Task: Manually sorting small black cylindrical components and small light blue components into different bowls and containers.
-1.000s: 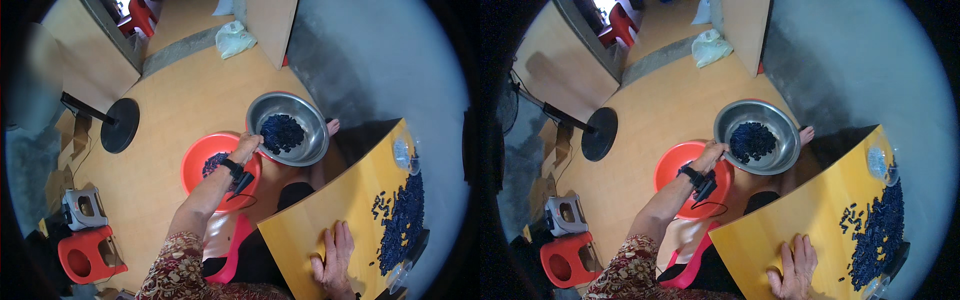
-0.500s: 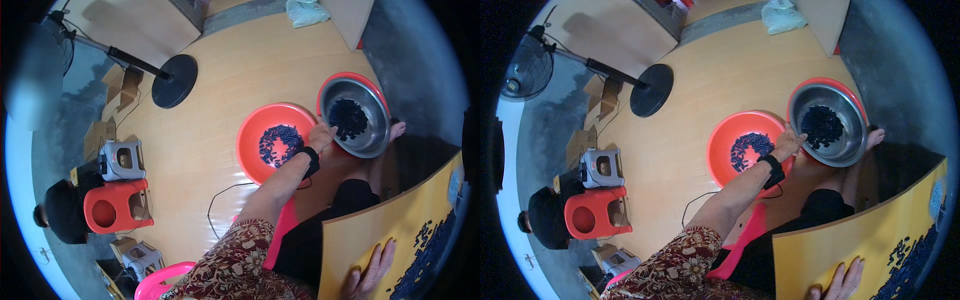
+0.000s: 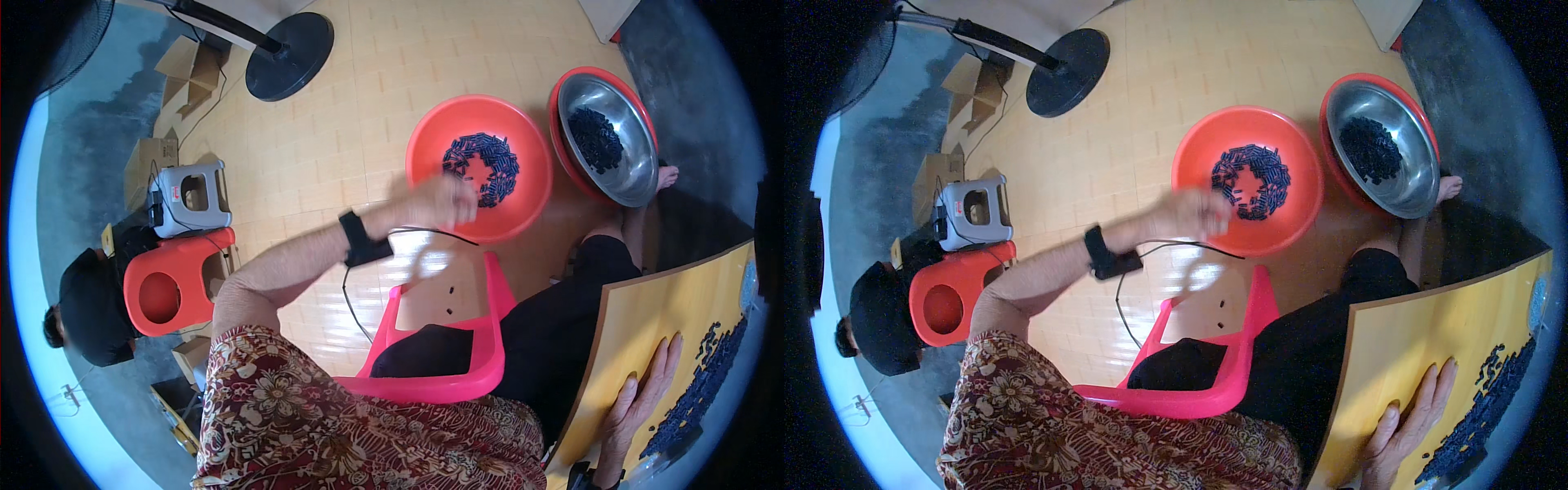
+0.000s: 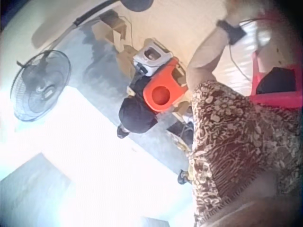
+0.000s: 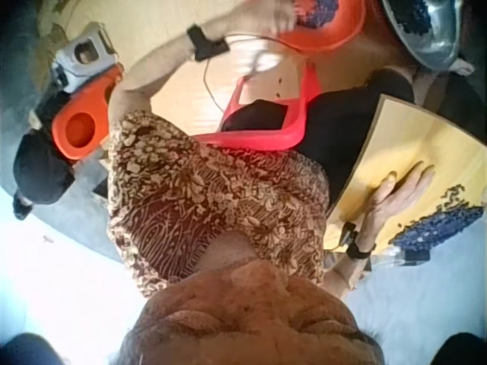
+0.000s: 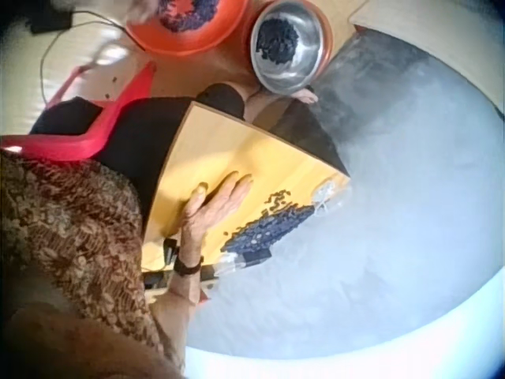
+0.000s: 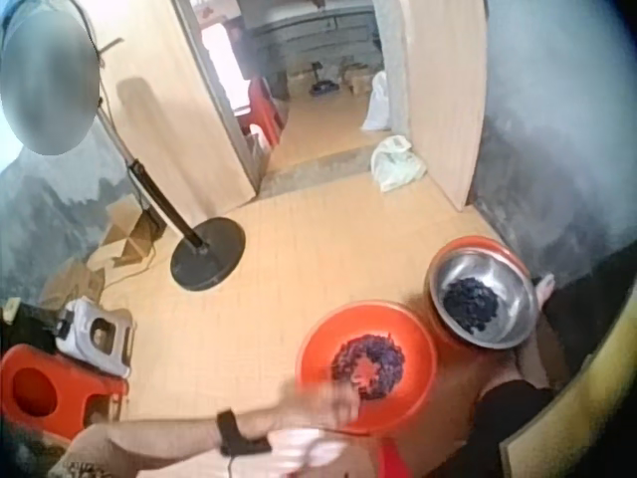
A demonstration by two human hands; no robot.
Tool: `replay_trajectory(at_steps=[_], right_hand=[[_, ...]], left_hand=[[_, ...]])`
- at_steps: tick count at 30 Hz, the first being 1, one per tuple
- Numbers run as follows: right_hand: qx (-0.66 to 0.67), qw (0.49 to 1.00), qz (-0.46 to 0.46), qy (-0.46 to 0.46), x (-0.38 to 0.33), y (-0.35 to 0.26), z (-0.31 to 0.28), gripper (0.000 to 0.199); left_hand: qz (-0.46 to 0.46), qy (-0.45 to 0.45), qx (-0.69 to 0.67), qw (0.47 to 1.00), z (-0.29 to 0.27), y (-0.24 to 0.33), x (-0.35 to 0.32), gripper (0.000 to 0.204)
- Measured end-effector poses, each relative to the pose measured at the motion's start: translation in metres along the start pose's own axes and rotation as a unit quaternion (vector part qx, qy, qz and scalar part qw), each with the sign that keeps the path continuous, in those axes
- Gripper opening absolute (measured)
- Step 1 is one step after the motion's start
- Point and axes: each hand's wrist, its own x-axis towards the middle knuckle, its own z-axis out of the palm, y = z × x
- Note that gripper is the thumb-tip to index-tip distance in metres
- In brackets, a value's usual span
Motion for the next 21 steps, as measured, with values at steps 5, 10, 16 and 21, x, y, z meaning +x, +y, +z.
replay_trajectory(at_steps=[5, 10, 16, 21], right_hand=[[0.022, 1.0, 0.018, -0.01, 0.001, -0.002, 0.001, 0.061], [0.014, 0.999, 0.034, -0.02, -0.002, -0.001, 0.0, 0.062], [0.009, 0.999, 0.042, -0.031, -0.006, 0.004, -0.002, 0.066], [0.007, 0.998, 0.046, -0.047, -0.005, 0.002, -0.005, 0.065]], left_hand=[[-0.04, -0.204, 0.319, 0.925, 0.121, -0.083, -0.044, 0.021], [0.108, -0.154, 0.393, 0.9, 0.176, -0.132, -0.037, 0.01], [0.169, -0.113, 0.476, 0.856, 0.223, -0.161, -0.028, 0.009], [0.186, -0.146, 0.585, 0.776, 0.237, -0.187, -0.02, 0.017]])
